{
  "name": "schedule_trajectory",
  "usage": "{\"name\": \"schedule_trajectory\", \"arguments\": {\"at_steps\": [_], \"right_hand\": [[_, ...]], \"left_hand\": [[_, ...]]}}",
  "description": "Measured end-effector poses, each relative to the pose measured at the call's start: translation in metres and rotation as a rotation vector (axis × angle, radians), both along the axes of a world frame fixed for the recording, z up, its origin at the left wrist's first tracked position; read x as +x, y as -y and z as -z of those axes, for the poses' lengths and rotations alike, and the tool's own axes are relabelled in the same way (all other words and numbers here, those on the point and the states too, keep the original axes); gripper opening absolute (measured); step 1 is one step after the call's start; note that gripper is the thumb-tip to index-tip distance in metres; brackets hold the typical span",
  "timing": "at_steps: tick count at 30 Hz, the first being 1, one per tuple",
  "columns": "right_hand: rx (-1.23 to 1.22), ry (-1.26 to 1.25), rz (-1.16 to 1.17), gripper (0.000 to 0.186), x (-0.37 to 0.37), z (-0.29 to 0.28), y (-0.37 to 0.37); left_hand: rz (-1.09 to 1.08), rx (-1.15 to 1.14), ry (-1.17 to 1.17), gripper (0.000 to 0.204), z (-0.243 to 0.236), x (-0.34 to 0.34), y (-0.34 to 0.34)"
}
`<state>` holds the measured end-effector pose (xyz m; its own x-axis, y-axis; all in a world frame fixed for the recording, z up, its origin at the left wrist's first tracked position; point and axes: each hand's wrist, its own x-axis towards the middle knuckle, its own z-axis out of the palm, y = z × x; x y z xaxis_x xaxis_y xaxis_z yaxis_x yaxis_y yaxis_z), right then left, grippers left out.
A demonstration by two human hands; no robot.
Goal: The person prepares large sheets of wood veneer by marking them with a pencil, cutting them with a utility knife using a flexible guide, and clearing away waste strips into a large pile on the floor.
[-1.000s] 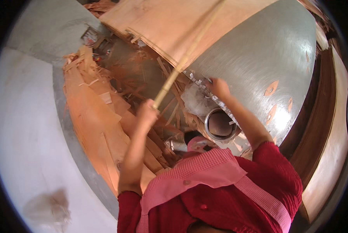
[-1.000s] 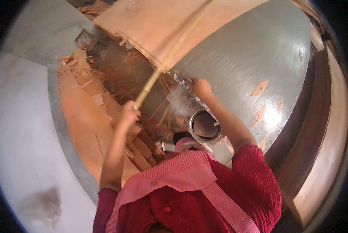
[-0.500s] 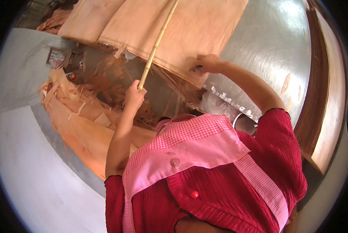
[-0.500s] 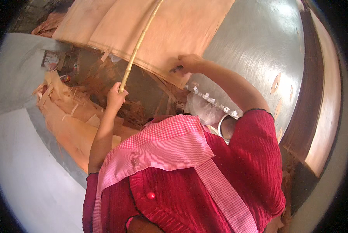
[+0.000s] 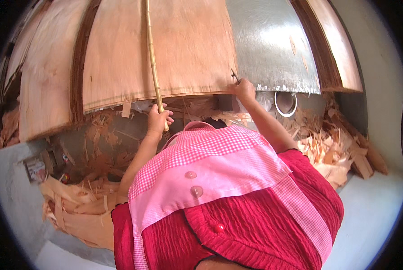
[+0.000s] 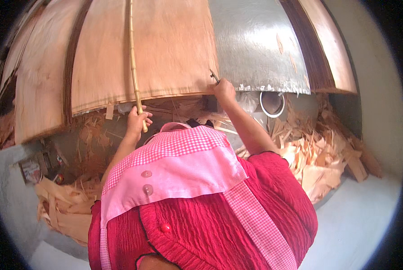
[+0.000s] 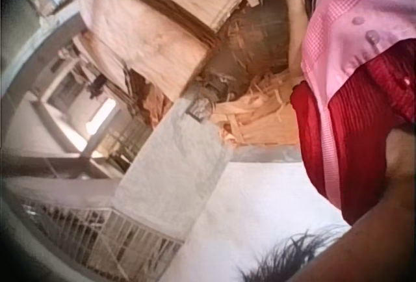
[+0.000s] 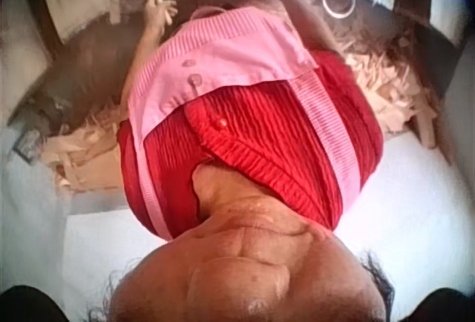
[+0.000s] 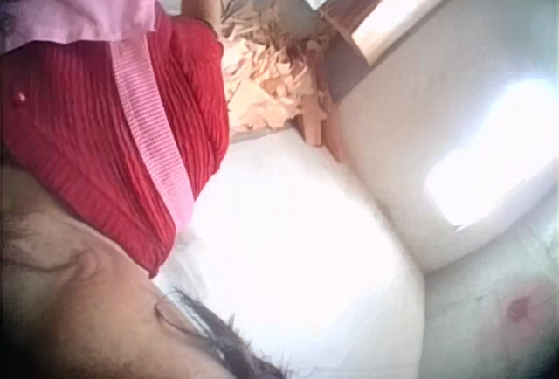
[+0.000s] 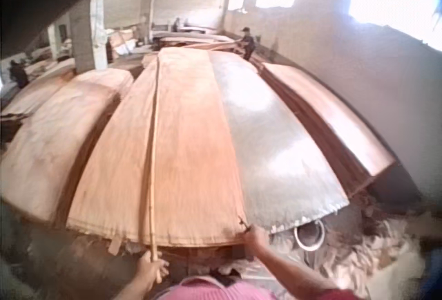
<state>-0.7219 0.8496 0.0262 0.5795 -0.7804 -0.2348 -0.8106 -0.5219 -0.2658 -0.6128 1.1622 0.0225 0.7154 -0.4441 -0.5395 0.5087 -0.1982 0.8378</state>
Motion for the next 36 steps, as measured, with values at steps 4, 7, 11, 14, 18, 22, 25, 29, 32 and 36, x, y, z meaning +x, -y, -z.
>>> {"name": "schedule_trajectory", "arguments": {"at_steps": [4,7,11,14,18,22,25,29,32,36], "right_hand": [[0.002,0.089,0.167,0.036,0.000,-0.011,-0.021],[-0.016,0.114,0.068,0.030,0.015,-0.042,-0.027],[-0.021,0.532,-0.287,0.029,0.103,-0.129,-0.116],[0.193,0.465,-0.466,0.021,0.175,-0.156,-0.209],[-0.046,0.279,-0.714,0.021,0.261,-0.094,-0.299],[-0.021,-0.003,-0.931,0.020,0.289,-0.042,-0.341],[0.517,0.127,-0.835,0.017,0.276,-0.080,-0.309],[0.585,0.831,-0.235,0.023,0.226,-0.131,-0.210],[0.723,0.628,-0.121,0.043,0.194,-0.143,-0.151],[1.371,0.575,-0.151,0.039,0.171,-0.181,-0.132]], "left_hand": [[0.036,0.021,0.106,0.026,-0.006,0.006,-0.019],[0.086,0.072,0.233,0.022,-0.010,0.005,-0.036],[0.152,0.160,0.214,0.034,0.032,-0.011,-0.070],[0.176,0.164,0.361,0.055,0.037,-0.011,-0.071],[0.326,0.293,0.960,0.068,0.002,-0.007,-0.056],[0.145,0.089,1.304,0.029,0.030,0.016,-0.009],[0.150,-0.241,0.338,0.028,0.021,0.041,-0.003],[-0.076,-0.472,-0.006,0.031,-0.067,0.052,-0.029],[-0.056,-0.550,0.016,0.035,-0.157,0.058,-0.036],[0.045,-0.668,0.143,0.038,-0.205,0.045,0.012]]}}
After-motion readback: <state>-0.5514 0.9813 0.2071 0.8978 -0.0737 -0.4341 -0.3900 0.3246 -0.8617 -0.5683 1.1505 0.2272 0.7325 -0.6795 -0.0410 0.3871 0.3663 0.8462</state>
